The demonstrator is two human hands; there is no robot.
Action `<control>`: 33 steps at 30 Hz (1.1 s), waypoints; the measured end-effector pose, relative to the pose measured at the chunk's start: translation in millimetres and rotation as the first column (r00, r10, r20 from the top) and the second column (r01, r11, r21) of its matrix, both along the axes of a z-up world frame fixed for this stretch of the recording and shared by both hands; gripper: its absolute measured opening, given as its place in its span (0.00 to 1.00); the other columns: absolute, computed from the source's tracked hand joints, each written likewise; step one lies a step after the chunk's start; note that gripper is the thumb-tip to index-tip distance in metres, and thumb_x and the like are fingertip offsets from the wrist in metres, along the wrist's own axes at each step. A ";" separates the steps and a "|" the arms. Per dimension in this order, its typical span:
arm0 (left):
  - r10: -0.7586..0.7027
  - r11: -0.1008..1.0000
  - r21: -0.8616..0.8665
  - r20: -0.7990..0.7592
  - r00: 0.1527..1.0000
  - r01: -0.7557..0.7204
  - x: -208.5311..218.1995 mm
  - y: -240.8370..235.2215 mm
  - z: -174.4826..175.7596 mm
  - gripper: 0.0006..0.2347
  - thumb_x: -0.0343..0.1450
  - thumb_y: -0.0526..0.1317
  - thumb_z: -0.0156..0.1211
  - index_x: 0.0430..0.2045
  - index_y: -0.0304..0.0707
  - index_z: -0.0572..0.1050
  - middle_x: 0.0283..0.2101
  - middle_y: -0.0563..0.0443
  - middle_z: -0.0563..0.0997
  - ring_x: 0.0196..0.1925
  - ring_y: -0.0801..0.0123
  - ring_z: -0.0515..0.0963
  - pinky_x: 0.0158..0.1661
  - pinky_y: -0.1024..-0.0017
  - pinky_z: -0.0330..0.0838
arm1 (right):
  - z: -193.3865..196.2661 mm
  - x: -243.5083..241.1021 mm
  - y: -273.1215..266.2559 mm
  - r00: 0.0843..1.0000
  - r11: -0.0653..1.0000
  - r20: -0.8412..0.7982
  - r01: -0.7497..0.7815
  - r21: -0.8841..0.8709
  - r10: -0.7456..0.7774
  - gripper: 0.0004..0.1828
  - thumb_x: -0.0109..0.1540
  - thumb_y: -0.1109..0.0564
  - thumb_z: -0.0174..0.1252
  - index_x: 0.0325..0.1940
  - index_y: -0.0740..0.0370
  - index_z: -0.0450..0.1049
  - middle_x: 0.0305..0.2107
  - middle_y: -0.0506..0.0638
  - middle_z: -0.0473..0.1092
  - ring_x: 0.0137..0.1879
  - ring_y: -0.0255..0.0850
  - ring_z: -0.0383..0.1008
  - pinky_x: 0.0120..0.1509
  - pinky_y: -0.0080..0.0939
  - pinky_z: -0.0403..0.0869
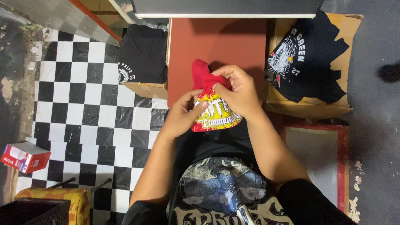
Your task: Aligning and preparing t-shirts on a heat press machine for garment decoration
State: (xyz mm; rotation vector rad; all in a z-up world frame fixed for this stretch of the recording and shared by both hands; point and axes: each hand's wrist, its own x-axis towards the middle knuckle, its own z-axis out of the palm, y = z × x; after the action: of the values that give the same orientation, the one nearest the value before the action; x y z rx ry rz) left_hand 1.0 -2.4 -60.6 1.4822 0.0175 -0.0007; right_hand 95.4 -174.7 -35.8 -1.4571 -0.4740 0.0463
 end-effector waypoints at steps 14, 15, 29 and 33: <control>0.199 0.947 -0.250 -0.028 0.980 -0.200 16.4 -6.8 6.9 0.12 0.68 0.34 0.71 0.36 0.36 0.70 0.30 0.53 0.74 0.32 0.74 0.78 0.34 0.79 0.73 | -14.7 -10.8 -26.4 0.996 0.978 -0.067 -0.068 -0.198 0.056 0.08 0.61 0.61 0.69 0.43 0.64 0.80 0.27 0.49 0.71 0.37 0.33 0.70 0.48 0.38 0.72; 0.226 0.957 -0.186 -0.010 0.974 -0.224 16.5 -5.5 10.5 0.12 0.68 0.34 0.72 0.34 0.37 0.70 0.29 0.56 0.71 0.32 0.76 0.76 0.35 0.80 0.71 | -11.1 -7.4 -26.5 0.999 0.989 -0.050 -0.027 -0.147 0.020 0.08 0.60 0.64 0.69 0.42 0.64 0.80 0.26 0.47 0.70 0.35 0.31 0.70 0.46 0.33 0.72; 0.180 0.947 0.282 -0.058 0.982 -0.156 2.6 7.5 -17.7 0.12 0.70 0.39 0.71 0.43 0.36 0.78 0.33 0.44 0.79 0.35 0.62 0.82 0.38 0.67 0.78 | -15.4 -3.8 -20.8 0.998 0.987 -0.054 0.031 -0.156 -0.040 0.10 0.62 0.63 0.68 0.45 0.66 0.77 0.32 0.51 0.73 0.39 0.35 0.72 0.48 0.36 0.72; 0.329 0.941 0.088 -0.024 0.944 -0.326 7.8 -1.5 -6.0 0.09 0.78 0.38 0.56 0.46 0.32 0.76 0.36 0.49 0.75 0.41 0.70 0.74 0.43 0.71 0.73 | -45.4 -1.0 -18.9 0.997 0.945 -0.003 0.077 -0.317 -0.082 0.16 0.60 0.58 0.72 0.48 0.65 0.76 0.35 0.59 0.76 0.40 0.48 0.78 0.48 0.47 0.75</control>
State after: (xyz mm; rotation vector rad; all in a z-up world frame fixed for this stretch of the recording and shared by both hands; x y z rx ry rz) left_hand 8.8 -3.9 -66.6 1.5477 0.2991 0.2446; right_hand 94.4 -193.6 -81.2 -1.7890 -0.4058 0.0724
